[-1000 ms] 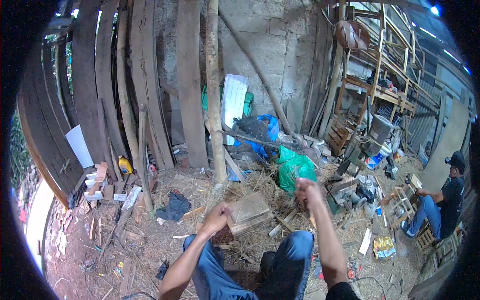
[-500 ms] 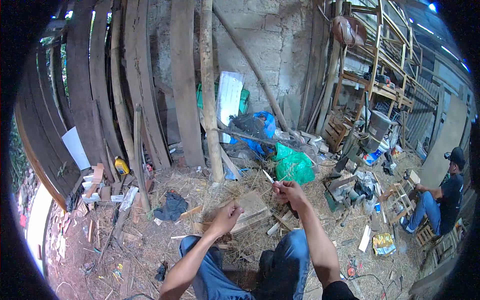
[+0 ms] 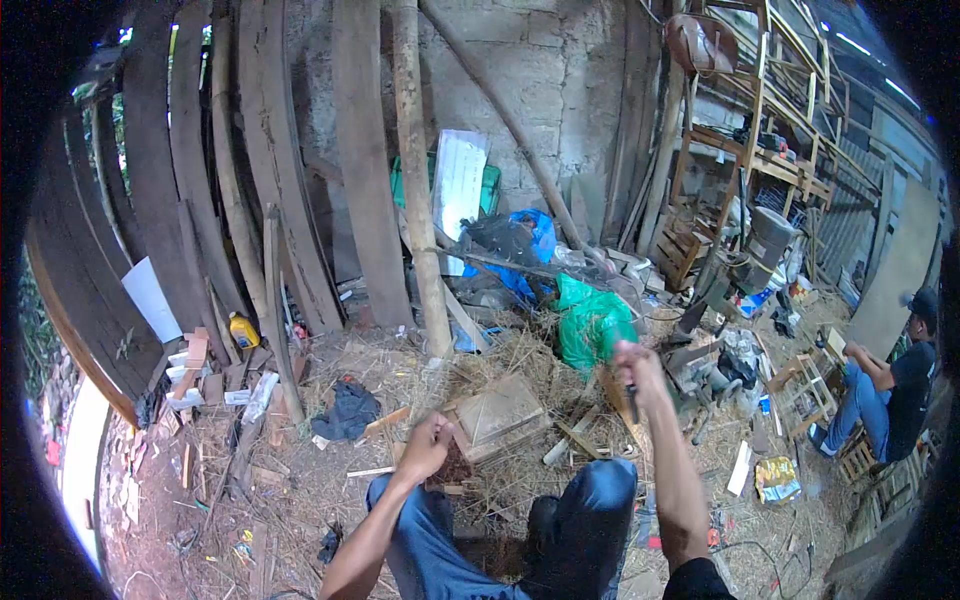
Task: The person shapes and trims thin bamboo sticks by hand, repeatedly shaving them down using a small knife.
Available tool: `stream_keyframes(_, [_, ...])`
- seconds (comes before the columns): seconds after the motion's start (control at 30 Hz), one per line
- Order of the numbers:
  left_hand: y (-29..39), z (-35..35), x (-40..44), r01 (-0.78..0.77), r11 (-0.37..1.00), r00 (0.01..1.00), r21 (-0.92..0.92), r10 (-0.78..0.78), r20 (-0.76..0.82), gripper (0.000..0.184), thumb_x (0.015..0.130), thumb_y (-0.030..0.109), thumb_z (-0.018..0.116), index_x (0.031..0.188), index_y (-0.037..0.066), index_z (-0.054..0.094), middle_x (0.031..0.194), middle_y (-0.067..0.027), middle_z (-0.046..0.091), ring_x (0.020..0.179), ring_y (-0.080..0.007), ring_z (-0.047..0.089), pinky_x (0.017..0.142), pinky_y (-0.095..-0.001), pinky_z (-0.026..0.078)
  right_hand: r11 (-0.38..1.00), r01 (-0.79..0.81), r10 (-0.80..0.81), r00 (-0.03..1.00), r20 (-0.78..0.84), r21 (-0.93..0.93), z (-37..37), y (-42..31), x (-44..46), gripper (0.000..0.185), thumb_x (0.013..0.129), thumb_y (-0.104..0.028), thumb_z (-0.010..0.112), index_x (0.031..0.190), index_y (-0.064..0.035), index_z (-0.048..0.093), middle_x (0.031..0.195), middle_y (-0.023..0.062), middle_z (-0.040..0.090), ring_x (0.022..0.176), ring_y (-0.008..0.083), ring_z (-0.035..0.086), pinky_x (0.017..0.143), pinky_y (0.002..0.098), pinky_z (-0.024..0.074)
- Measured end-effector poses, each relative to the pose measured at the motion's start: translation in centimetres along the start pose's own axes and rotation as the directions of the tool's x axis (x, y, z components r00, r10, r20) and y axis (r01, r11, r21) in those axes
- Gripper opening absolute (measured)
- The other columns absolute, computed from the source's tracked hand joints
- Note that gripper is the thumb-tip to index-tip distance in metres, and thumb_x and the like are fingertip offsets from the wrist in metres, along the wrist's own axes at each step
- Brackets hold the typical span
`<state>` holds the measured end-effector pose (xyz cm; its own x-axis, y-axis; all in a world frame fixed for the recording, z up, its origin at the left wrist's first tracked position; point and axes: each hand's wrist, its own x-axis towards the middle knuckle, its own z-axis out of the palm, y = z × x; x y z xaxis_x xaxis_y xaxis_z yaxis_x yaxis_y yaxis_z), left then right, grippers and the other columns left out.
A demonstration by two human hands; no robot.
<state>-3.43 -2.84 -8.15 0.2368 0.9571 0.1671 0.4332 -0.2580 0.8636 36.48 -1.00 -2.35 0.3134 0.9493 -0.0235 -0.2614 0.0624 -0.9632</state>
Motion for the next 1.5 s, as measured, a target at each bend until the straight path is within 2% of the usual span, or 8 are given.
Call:
stream_keyframes(0.13, [2.5, 2.9, 0.8, -0.101, 0.983, 0.99, -0.154, 0.115, 0.085, 0.018, 0.093, 0.017, 0.05, 0.094, 0.0, 0.053, 0.085, -0.014, 0.062, 0.078, -0.0192, 0.06, 0.071, -0.0324, 0.046, 0.987, -0.157, 0.159, 0.967, 0.2, -0.027, 7.2, -0.7, -4.9, 0.031, 0.091, -0.022, 0.057, 0.117, -0.0069, 0.053, 0.072, -0.0024, 0.052, 0.05, 0.0036, 0.034, 0.043, 0.0185, 0.0262])
stream_keyframes(0.33, [6.7, 1.9, -0.3, -0.045, 0.999, 0.981, -0.002, 0.045, 0.19, 0.014, 0.092, 0.017, 0.051, 0.095, 0.004, 0.054, 0.078, -0.0122, 0.062, 0.074, -0.0242, 0.061, 0.069, -0.036, 0.046, 1.0, -0.011, 0.008, 0.947, 0.321, 0.007, 8.7, -0.8, -5.4, 0.02, 0.094, -0.02, 0.053, 0.102, -0.0025, 0.057, 0.071, -0.0013, 0.053, 0.049, 0.0032, 0.035, 0.043, 0.0185, 0.0267])
stream_keyframes(0.63, [10.4, 4.7, 0.8, -0.326, 0.944, 0.943, 0.05, 0.329, -0.06, 0.012, 0.088, 0.014, 0.052, 0.091, 0.003, 0.053, 0.068, -0.016, 0.056, 0.064, -0.0347, 0.056, 0.06, -0.0404, 0.042, 0.991, -0.081, 0.113, 0.932, 0.345, -0.106, 9.7, -1.1, -7.5, 0.02, 0.091, -0.024, 0.057, 0.087, -0.0052, 0.06, 0.069, -0.0032, 0.055, 0.049, 0.0037, 0.038, 0.042, 0.0194, 0.027])
stream_keyframes(0.97, [11.7, 4.3, -0.4, -0.327, 0.938, 0.945, 0.115, 0.327, 0.022, 0.013, 0.089, 0.016, 0.051, 0.09, 0.003, 0.054, 0.067, -0.0176, 0.056, 0.065, -0.0362, 0.057, 0.059, -0.0414, 0.043, 0.988, -0.096, 0.124, 0.958, 0.258, -0.118, 5.4, -2.8, -5.1, 0.022, 0.092, -0.026, 0.056, 0.081, -0.0061, 0.059, 0.068, -0.0044, 0.053, 0.048, 0.003, 0.038, 0.042, 0.0204, 0.028])
stream_keyframes(1.07, [11.1, 3.8, -0.6, -0.311, 0.928, 0.944, 0.204, 0.327, -0.05, 0.013, 0.089, 0.015, 0.051, 0.088, 0.002, 0.054, 0.068, -0.018, 0.057, 0.063, -0.033, 0.058, 0.06, -0.0391, 0.044, 0.997, 0.08, -0.078, 0.993, -0.093, 0.015, 1.8, -3.0, -2.6, 0.016, 0.091, -0.019, 0.052, 0.085, -0.0056, 0.058, 0.071, -0.0023, 0.054, 0.048, 0.0038, 0.038, 0.041, 0.0206, 0.0304])
stream_keyframes(1.23, [6.4, 3.9, 1.2, -0.128, 0.965, 0.991, -0.229, 0.117, -0.064, 0.017, 0.089, 0.017, 0.058, 0.094, 0.001, 0.057, 0.074, -0.0079, 0.059, 0.065, -0.0142, 0.055, 0.058, -0.0312, 0.043, 0.997, 0.072, -0.072, 0.997, -0.002, 0.001, 2.6, -0.8, -3.5, 0.017, 0.091, -0.023, 0.052, 0.096, -0.0078, 0.058, 0.069, -0.0016, 0.053, 0.049, 0.0061, 0.043, 0.041, 0.0218, 0.0331])
stream_keyframes(1.37, [5.5, 7.7, 3.9, 0.097, 0.616, 0.994, -0.782, -0.103, 0.042, 0.017, 0.089, 0.018, 0.06, 0.095, 0.003, 0.063, 0.08, -0.0005, 0.059, 0.072, -0.0063, 0.05, 0.064, -0.024, 0.042, 0.988, -0.018, 0.039, 0.99, 0.132, -0.153, 6.7, 1.9, -5.0, 0.022, 0.089, -0.028, 0.061, 0.097, -0.0082, 0.059, 0.062, -0.0046, 0.043, 0.046, 0.0043, 0.035, 0.041, 0.021, 0.0264])
stream_keyframes(1.5, [7.2, 8.3, 5.1, 0.015, 0.693, 0.997, -0.721, -0.066, -0.043, 0.018, 0.088, 0.019, 0.062, 0.095, 0.003, 0.063, 0.081, -0.0004, 0.059, 0.072, -0.006, 0.05, 0.064, -0.0228, 0.041, 0.91, 0.134, -0.042, 0.971, 0.234, -0.393, 10.5, 2.7, -7.3, 0.027, 0.087, -0.03, 0.064, 0.095, -0.0041, 0.062, 0.069, -0.0039, 0.053, 0.053, 0.0028, 0.043, 0.044, 0.0209, 0.0312])
